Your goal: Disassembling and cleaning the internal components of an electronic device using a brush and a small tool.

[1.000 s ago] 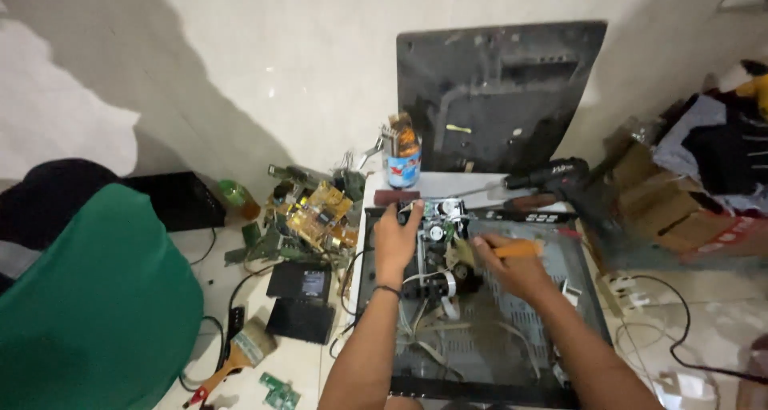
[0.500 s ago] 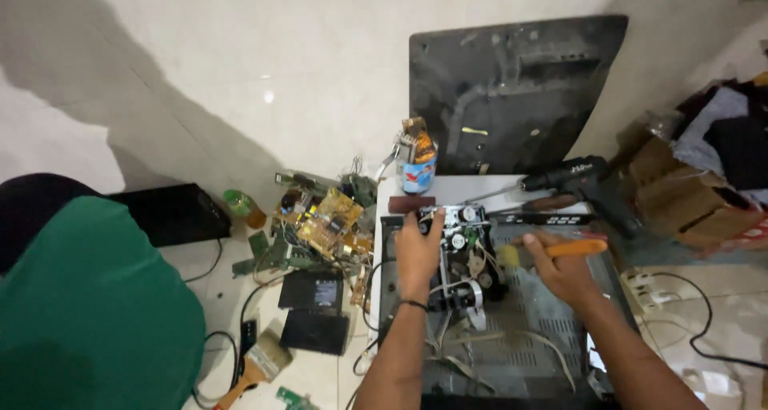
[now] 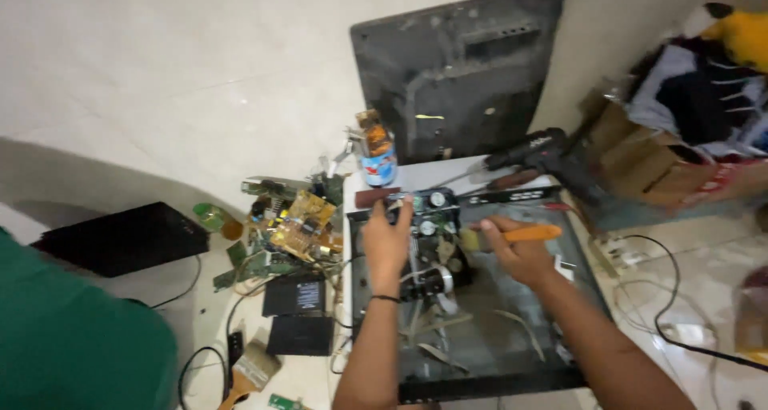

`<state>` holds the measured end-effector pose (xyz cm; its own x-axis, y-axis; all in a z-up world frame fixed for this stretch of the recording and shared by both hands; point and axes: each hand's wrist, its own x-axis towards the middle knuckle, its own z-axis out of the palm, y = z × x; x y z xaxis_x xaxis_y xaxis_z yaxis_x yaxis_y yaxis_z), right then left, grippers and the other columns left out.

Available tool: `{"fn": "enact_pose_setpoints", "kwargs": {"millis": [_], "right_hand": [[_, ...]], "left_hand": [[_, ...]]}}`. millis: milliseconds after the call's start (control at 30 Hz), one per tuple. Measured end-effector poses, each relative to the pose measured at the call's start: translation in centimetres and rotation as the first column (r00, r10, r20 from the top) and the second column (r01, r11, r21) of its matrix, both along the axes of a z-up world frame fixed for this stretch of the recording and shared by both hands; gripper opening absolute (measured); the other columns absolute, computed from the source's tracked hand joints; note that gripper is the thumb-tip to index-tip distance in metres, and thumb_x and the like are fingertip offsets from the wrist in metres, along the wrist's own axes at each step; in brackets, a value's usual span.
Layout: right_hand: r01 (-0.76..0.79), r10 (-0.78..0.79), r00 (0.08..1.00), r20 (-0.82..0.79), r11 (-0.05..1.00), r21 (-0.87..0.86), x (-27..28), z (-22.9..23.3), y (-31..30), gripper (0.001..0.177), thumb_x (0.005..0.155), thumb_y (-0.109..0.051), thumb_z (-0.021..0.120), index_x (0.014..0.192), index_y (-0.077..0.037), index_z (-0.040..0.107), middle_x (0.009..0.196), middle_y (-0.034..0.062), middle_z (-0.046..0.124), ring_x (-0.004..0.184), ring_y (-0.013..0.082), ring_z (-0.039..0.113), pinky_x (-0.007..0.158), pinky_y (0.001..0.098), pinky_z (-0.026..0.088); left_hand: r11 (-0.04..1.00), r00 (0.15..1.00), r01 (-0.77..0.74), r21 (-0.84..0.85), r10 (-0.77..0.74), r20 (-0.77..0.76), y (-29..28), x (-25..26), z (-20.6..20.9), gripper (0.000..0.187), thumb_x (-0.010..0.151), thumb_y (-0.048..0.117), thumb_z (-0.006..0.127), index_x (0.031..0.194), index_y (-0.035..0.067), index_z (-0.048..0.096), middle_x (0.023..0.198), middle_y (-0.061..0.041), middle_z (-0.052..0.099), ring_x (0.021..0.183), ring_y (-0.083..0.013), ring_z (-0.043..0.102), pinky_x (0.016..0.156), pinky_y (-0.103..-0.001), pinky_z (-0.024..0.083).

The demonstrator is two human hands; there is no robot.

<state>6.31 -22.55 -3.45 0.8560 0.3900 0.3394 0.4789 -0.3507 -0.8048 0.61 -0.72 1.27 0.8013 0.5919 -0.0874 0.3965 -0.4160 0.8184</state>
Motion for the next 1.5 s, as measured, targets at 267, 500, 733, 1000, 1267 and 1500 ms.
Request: {"fn": "enact_pose_setpoints", "kwargs": {"millis": [267, 500, 733, 1000, 1267, 1500], "right_hand": [[-0.028, 0.024, 0.998, 0.056, 0.997, 0.069, -1.2, -0.1, 0.7, 0.034, 0.105, -0.032, 0.059, 0.082, -0.01, 0.07, 0.068, 0.0163, 0.069, 0.065, 0.0345, 0.069, 0.066, 0.0395, 0.054], [-0.147, 0.148, 0.974, -0.169, 0.989, 0.019, -2.5, 2.2, 1.3, 0.027, 0.098, -0.036, 0.063, 0.115, -0.017, 0.072, 0.099, 0.016, 0.078, 0.098, 0.0384, 0.074, 0.085, 0.0465, 0.059], [-0.289, 0.272, 0.933, 0.236, 0.956, 0.04, -3.3, 1.9, 1.6, 0.029, 0.103, -0.025, 0.064, 0.129, -0.012, 0.066, 0.083, 0.0124, 0.072, 0.068, 0.0316, 0.073, 0.055, 0.0358, 0.06], [-0.22, 0.24, 0.921, 0.307, 0.971, -0.097, -3.0, 1.0, 3.2, 0.034, 0.109, -0.038, 0.052, 0.135, -0.016, 0.057, 0.084, 0.0055, 0.063, 0.059, 0.0228, 0.067, 0.049, 0.0329, 0.054], [-0.238, 0.273, 0.944, 0.185, 0.952, -0.192, -2.7, 1.2, 3.6, 0.037, 0.109, -0.041, 0.049, 0.136, -0.017, 0.055, 0.096, 0.0144, 0.065, 0.072, 0.036, 0.068, 0.061, 0.0459, 0.056], [-0.151, 0.165, 0.974, 0.155, 0.984, -0.097, -2.3, 3.2, 2.4, 0.036, 0.111, -0.039, 0.048, 0.13, -0.012, 0.061, 0.103, 0.0181, 0.073, 0.089, 0.0417, 0.074, 0.074, 0.0508, 0.06]], "left_hand": [[0.999, 0.98, -0.036, -0.001, 0.036, 0.194, 0.3, -0.3, -2.0, 0.077, 0.098, 0.05, 0.06, 0.135, -0.018, 0.056, 0.129, -0.043, 0.059, 0.127, -0.0542, 0.055, 0.109, -0.061, 0.042], [0.996, 0.965, -0.089, -0.019, 0.091, 0.248, 1.9, 0.0, -5.0, 0.068, 0.095, 0.054, 0.066, 0.123, -0.008, 0.069, 0.112, -0.032, 0.071, 0.117, -0.0457, 0.065, 0.097, -0.057, 0.049], [0.994, 0.962, -0.072, 0.083, 0.047, 0.27, 4.0, 0.5, -7.8, 0.06, 0.1, 0.054, 0.064, 0.118, -0.003, 0.073, 0.107, -0.028, 0.072, 0.111, -0.0414, 0.067, 0.094, -0.052, 0.049], [0.996, 0.978, -0.027, 0.09, 0.008, 0.207, 3.4, 0.1, -6.6, 0.078, 0.101, 0.063, 0.06, 0.136, -0.007, 0.063, 0.132, -0.032, 0.062, 0.131, -0.0471, 0.054, 0.106, -0.059, 0.042], [0.992, 0.97, -0.082, 0.093, 0.058, 0.236, 4.0, 0.5, -8.0, 0.078, 0.096, 0.066, 0.065, 0.132, -0.003, 0.066, 0.131, -0.028, 0.064, 0.13, -0.0423, 0.056, 0.108, -0.053, 0.043], [0.991, 0.956, -0.12, 0.061, 0.098, 0.278, 3.4, 0.9, -8.3, 0.073, 0.093, 0.066, 0.069, 0.12, -0.002, 0.074, 0.118, -0.027, 0.07, 0.12, -0.0404, 0.064, 0.099, -0.051, 0.049]]}}
